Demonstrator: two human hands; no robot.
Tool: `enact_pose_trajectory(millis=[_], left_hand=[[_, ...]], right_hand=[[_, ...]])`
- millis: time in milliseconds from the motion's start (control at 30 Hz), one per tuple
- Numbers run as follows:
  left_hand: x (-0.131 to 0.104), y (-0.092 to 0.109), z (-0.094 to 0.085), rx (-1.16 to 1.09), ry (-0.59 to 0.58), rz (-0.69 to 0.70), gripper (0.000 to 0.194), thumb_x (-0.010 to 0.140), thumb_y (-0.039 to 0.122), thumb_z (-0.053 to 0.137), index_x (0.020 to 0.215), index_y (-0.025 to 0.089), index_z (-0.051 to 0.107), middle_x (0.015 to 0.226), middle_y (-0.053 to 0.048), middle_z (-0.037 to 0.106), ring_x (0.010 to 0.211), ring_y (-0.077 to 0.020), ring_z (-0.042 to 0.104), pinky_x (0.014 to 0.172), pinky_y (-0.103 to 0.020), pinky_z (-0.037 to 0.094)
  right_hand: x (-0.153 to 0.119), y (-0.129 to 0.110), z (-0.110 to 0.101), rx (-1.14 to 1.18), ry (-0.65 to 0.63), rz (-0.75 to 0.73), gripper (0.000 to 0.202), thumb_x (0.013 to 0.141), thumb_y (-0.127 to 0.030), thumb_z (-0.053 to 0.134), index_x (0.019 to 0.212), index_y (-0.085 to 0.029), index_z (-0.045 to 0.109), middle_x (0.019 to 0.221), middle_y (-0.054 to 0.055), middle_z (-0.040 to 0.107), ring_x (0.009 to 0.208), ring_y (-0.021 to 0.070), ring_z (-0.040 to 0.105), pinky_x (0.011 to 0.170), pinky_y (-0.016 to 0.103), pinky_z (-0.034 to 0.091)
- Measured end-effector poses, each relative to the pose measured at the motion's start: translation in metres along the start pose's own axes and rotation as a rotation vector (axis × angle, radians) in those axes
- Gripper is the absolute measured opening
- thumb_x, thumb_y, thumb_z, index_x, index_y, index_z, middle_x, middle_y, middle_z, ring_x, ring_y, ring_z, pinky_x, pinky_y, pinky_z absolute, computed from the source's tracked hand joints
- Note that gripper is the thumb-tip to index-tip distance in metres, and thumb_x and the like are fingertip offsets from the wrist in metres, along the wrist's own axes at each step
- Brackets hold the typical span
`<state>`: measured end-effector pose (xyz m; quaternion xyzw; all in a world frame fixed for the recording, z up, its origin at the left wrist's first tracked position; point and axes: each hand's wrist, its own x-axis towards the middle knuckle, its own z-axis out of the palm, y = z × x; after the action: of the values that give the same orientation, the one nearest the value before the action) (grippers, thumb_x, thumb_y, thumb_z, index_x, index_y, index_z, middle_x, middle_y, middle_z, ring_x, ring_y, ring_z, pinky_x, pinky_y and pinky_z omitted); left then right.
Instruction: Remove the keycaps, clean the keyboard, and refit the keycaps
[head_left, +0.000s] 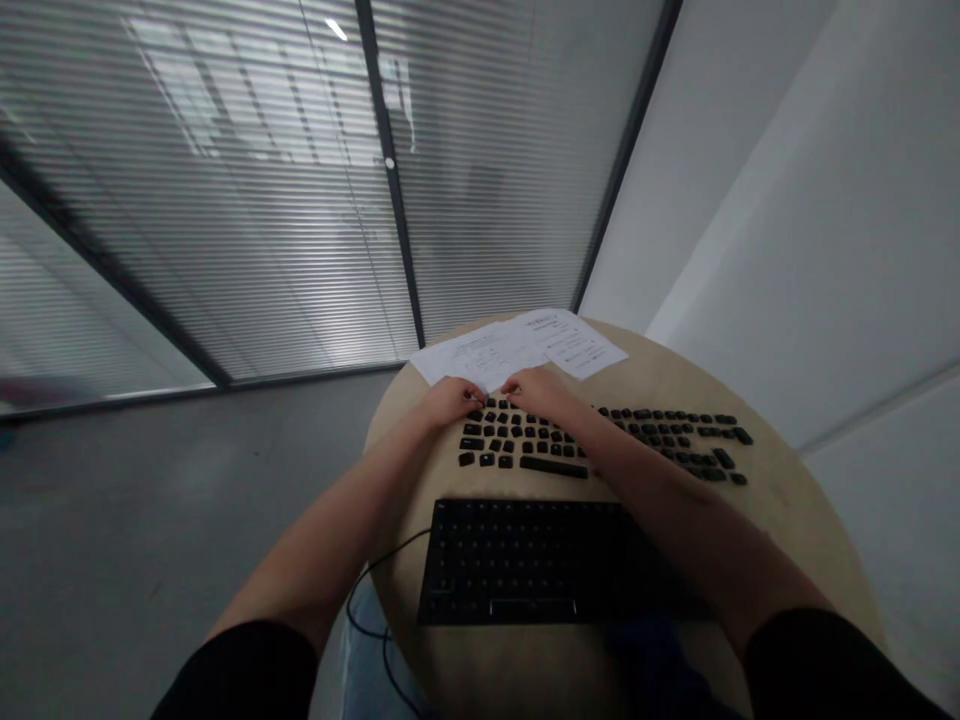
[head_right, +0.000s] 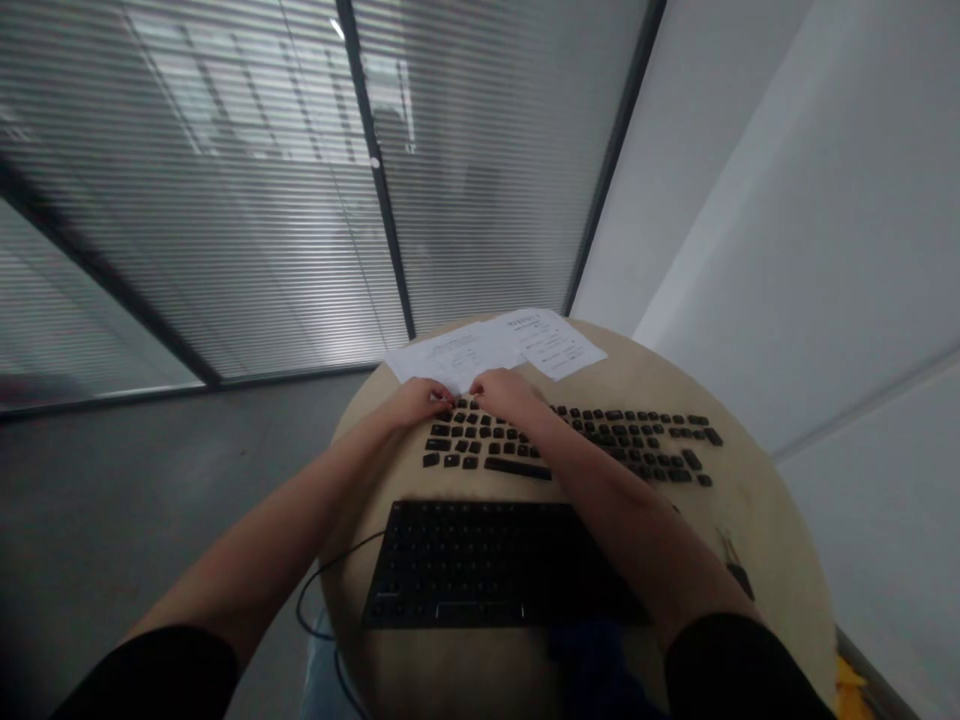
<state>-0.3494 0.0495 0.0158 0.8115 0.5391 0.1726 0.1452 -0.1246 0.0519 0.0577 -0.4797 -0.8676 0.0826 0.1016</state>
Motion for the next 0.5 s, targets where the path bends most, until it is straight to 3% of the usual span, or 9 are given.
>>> enact_pose_trajectory(millis=[200,333,433,500], left_hand=[[0.008,0.003,0.007,-0.050,0.003,0.016,0.018,0.074,0.023,0.071,0.088,0.023,0.082,0.076,-0.001,0.076,0.071,-0.0177,0.066,0.071,-0.026,0.049],[0.008,0.011,-0.004,-0.094,0.048,0.000,0.016,0.073,0.017,0.071,0.085,0.020,0.080,0.077,-0.001,0.076,0.072,-0.0171,0.067,0.072,-0.026,0.050],[-0.014,0.020,-0.024,-0.153,0.114,-0.023,0.017,0.079,0.018,0.069,0.092,0.017,0.079,0.087,-0.003,0.077,0.079,-0.0165,0.068,0.076,-0.026,0.052],[-0.045,0.030,-0.039,-0.263,0.191,-0.027,0.016,0.081,0.020,0.070,0.096,0.017,0.077,0.089,-0.004,0.077,0.080,-0.0157,0.069,0.074,-0.025,0.052]], right_hand=[[0.022,-0.004,0.018,-0.017,-0.057,0.002,0.017,0.087,-0.026,0.068,0.097,-0.025,0.082,0.100,0.008,0.080,0.094,0.0231,0.072,0.083,0.032,0.053],[0.025,-0.003,0.023,-0.024,-0.094,-0.008,0.016,0.087,-0.030,0.068,0.094,-0.026,0.083,0.097,0.007,0.080,0.092,0.0230,0.072,0.082,0.031,0.052],[0.026,-0.003,0.027,-0.023,-0.102,-0.010,0.018,0.084,-0.029,0.071,0.098,-0.026,0.082,0.101,0.006,0.080,0.098,0.0236,0.071,0.087,0.031,0.052],[0.027,-0.004,0.030,-0.019,-0.103,-0.010,0.020,0.083,-0.028,0.072,0.101,-0.026,0.081,0.105,0.006,0.080,0.100,0.0236,0.071,0.089,0.031,0.051]])
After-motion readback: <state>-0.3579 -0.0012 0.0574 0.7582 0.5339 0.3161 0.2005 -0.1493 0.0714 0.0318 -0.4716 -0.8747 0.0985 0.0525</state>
